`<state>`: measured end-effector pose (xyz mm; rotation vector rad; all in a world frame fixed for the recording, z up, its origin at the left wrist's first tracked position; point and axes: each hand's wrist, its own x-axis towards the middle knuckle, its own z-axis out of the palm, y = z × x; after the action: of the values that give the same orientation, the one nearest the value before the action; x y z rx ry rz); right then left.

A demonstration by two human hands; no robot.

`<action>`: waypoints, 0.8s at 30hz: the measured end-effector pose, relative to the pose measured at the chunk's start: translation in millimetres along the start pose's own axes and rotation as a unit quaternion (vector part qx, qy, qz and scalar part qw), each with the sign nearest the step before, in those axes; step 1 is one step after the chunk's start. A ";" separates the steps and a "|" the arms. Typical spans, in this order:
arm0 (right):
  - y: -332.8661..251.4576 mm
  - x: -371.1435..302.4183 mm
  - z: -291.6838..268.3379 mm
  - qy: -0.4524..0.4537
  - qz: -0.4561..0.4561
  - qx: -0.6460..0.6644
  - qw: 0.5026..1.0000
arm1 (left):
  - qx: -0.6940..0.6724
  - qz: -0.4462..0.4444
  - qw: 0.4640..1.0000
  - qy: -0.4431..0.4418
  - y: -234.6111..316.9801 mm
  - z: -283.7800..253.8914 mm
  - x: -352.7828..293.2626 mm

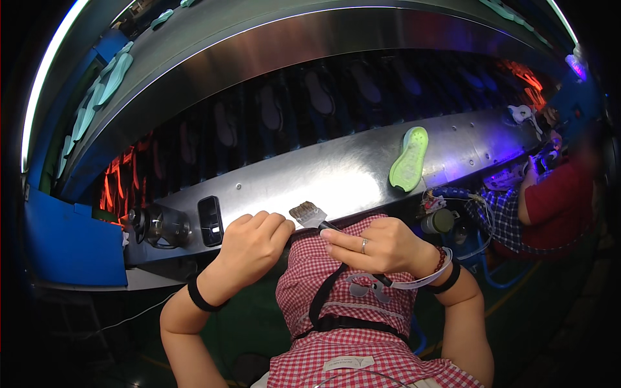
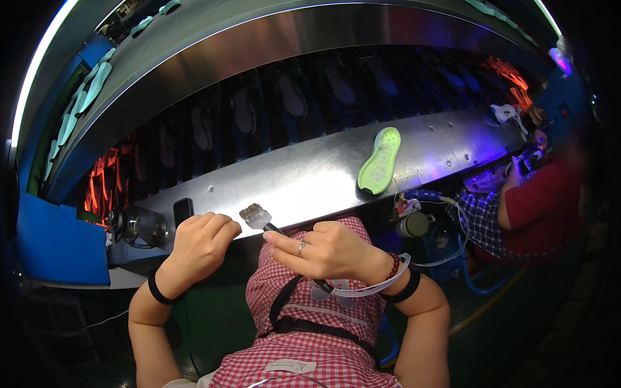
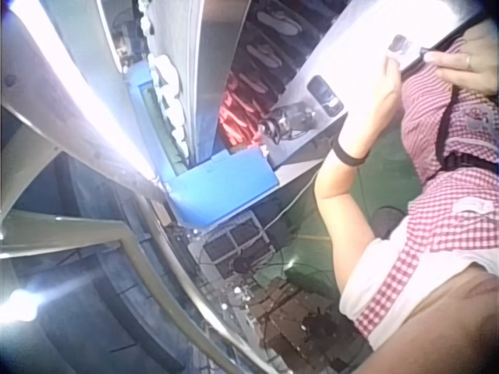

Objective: Applying industrial adhesive to the interior of shoe soles using a manual brush on a manufacturing line.

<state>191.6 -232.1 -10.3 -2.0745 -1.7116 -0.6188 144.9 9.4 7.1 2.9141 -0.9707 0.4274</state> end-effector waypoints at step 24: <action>-5.1 4.3 -4.1 -0.003 -0.029 -0.015 0.999 | -0.164 -0.053 0.976 0.133 7.8 10.3 25.5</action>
<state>186.9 -229.9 -4.4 -2.0552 -1.7822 -0.6617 162.4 -13.1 3.8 2.5184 -0.7604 0.5721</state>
